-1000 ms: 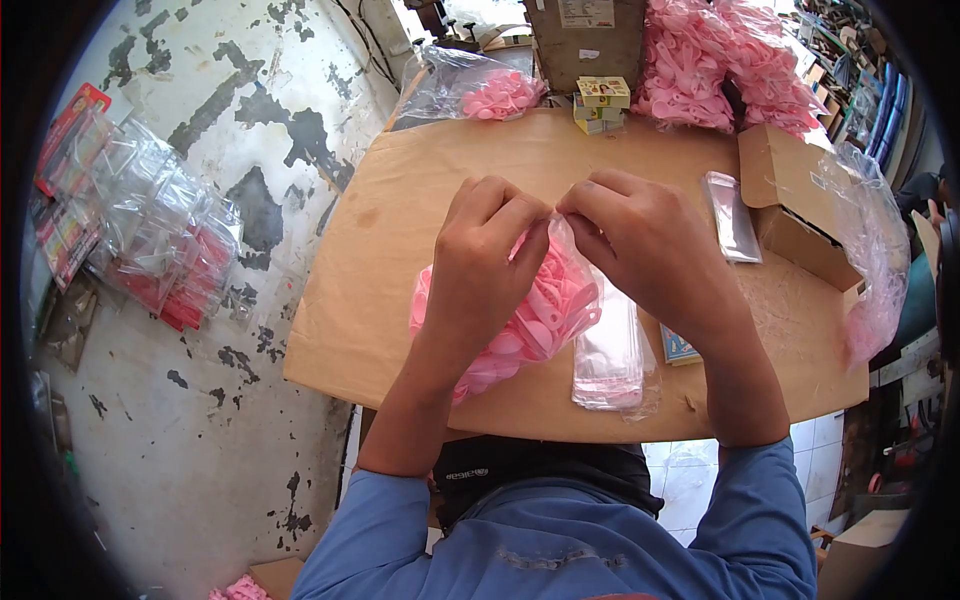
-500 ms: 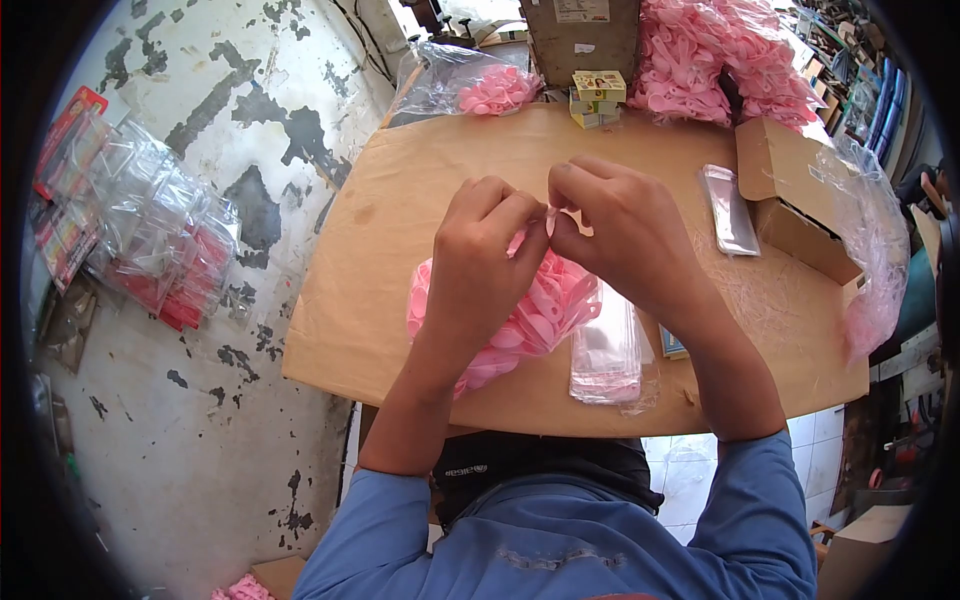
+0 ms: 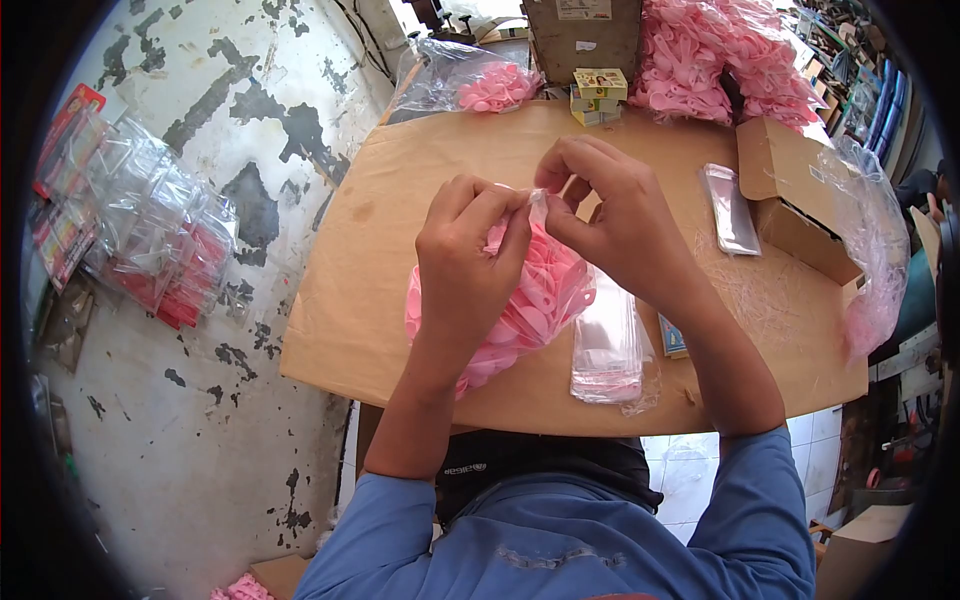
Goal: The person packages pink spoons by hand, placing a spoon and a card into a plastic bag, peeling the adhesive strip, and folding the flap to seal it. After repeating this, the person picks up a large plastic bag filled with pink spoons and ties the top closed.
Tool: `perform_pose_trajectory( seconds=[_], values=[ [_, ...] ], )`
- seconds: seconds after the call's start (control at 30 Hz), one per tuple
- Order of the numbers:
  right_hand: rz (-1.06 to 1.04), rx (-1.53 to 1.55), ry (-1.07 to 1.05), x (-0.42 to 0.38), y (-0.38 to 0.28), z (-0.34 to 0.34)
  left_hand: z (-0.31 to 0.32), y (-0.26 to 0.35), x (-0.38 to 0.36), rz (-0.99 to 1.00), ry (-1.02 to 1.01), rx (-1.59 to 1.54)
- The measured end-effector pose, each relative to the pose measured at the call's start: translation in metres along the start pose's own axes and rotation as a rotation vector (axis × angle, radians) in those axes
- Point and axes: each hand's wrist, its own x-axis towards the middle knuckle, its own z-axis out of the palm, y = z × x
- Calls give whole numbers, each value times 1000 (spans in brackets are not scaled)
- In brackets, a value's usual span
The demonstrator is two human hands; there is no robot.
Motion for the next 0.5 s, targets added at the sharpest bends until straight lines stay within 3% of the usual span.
perform_pose_trajectory(
  seconds=[0.23, 0.5],
  values=[
    [-64, -427, -184, -8, -6, -19, 7, 0, -1, 68, -56, 58],
    [7, -551, -282, -8, -16, -26, 12, 5, -3, 96, -107, 60]
  ],
)
